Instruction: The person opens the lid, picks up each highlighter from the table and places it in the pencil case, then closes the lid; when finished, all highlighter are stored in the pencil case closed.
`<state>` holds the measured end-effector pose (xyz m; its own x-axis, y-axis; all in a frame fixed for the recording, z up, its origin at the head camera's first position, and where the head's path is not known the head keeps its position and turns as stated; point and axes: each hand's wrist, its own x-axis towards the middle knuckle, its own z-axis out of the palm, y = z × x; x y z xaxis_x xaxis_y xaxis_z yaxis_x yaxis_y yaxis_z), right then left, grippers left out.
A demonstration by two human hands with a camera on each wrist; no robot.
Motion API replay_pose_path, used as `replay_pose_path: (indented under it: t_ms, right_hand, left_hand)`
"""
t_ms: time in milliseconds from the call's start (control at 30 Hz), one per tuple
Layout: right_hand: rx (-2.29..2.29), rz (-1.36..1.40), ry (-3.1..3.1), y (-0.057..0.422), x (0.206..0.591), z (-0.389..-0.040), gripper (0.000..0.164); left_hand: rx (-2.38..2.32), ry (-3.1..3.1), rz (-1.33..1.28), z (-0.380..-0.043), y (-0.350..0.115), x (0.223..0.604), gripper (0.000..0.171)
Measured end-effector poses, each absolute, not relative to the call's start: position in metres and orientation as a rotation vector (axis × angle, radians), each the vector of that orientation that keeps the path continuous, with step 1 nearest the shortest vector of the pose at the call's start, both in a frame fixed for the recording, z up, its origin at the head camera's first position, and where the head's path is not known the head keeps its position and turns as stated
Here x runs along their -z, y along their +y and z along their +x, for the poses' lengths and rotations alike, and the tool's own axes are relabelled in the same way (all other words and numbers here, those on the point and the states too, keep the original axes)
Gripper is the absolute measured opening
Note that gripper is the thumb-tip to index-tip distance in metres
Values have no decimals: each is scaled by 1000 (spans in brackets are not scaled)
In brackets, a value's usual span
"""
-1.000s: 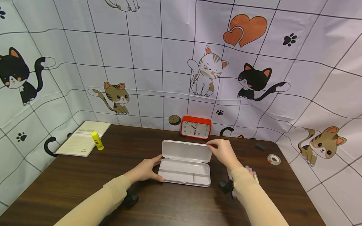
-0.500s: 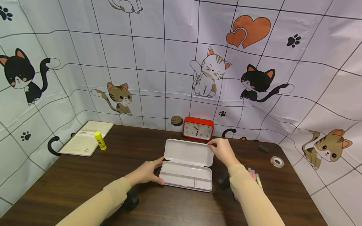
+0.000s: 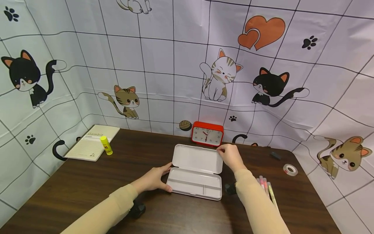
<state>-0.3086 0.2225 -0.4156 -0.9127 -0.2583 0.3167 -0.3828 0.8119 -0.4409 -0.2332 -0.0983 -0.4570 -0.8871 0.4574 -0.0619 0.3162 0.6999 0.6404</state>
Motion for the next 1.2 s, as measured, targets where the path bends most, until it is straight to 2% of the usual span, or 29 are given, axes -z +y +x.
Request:
replay_pose_path:
  t_ms: [1200]
  right_hand:
    - [-797,461,-2715,218,414,-301,21]
  left_hand:
    - [-926,2736,608,-234,-95,458,114]
